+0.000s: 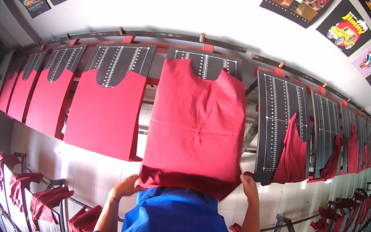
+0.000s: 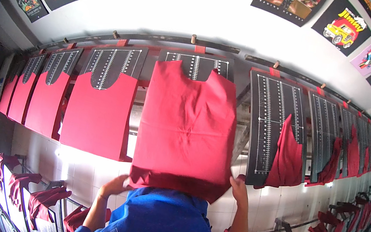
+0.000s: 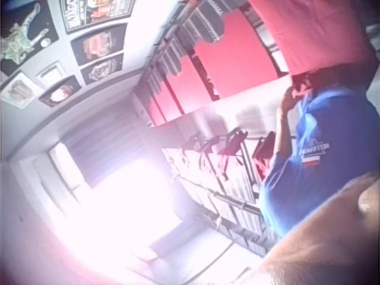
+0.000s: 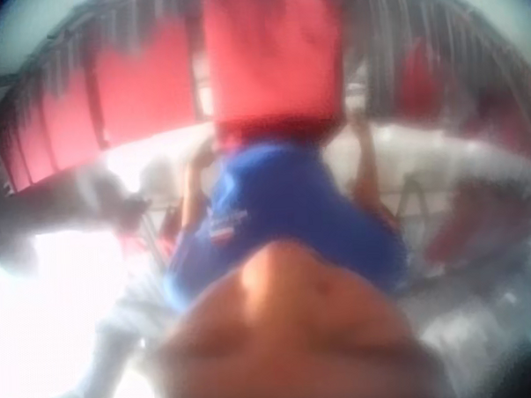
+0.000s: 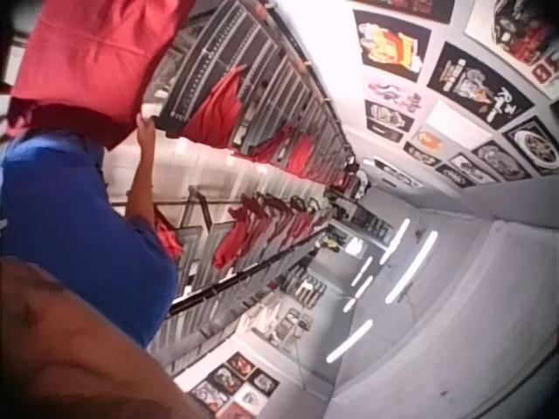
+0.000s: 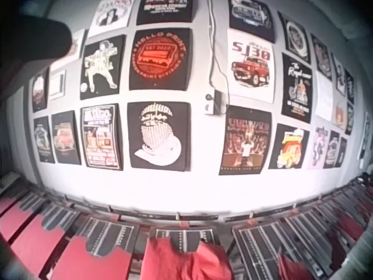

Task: The person positions and flattens several pieces of red fabric onto individual printing platens on a long screen-printing table, smoothing each one by hand.

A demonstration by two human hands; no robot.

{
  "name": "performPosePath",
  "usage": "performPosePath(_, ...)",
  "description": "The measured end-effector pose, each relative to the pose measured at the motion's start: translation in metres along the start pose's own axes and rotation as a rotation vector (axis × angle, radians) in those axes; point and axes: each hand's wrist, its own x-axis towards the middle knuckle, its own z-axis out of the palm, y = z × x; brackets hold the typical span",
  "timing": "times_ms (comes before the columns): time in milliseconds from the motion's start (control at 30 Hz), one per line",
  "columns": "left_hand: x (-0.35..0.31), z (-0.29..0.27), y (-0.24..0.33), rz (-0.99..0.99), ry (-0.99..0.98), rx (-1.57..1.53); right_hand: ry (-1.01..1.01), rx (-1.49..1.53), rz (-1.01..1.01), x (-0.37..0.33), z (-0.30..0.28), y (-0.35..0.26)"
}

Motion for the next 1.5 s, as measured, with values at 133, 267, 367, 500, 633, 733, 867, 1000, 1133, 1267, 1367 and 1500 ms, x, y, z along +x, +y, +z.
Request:
performPosePath(133,0.087,-0.003,0.028,0.017,0.437,-0.739,0.112,0.221,-0.23,0.054,0.036,-0.034)
performPosePath(267,0.099,0.018,-0.027,-0.177,0.298,-0.956,-0.4,0.889,0.187,0.067,0.046,-0.028)
performPosePath(367,0.056,0.034,-0.028,-0.145,0.288,-1.065,-0.281,0.819,0.061,0.028,0.029,0.004)
performPosePath(500,0.049,0.026,-0.015,-0.175,0.174,-1.586,-0.22,0.885,0.053,0.009,0.023,-0.003)
performPosePath(633,0.044,0.034,-0.056,-0.145,0.286,-1.42,-0.051,0.667,0.237,0.001,0.028,-0.013)
performPosePath(733,0.032,0.037,-0.052,-0.337,0.3,-1.178,0.099,0.516,0.365,-0.025,0.028,0.028)
performPosePath(867,0.013,0.052,-0.058,-0.479,0.361,-0.969,0.123,0.397,0.431,-0.038,0.032,0.039)
performPosePath(1000,0.025,0.049,-0.039,-0.317,0.447,-0.275,0.295,-0.06,0.259,-0.013,0.029,0.018)
performPosePath(1133,0.081,-0.077,0.087,-0.084,0.191,0.032,0.373,-0.117,-0.289,0.066,0.043,-0.117)
performPosePath(1267,0.235,-0.128,0.142,0.201,0.63,0.212,0.325,-0.558,-0.81,0.178,0.062,-0.212)
performPosePath(1367,0.31,-0.151,0.149,0.229,0.817,0.393,0.329,-0.72,-0.887,0.229,0.064,-0.235)
performPosePath(1500,0.336,-0.17,0.139,0.352,0.68,0.324,0.275,-0.73,-0.832,0.246,0.059,-0.234)
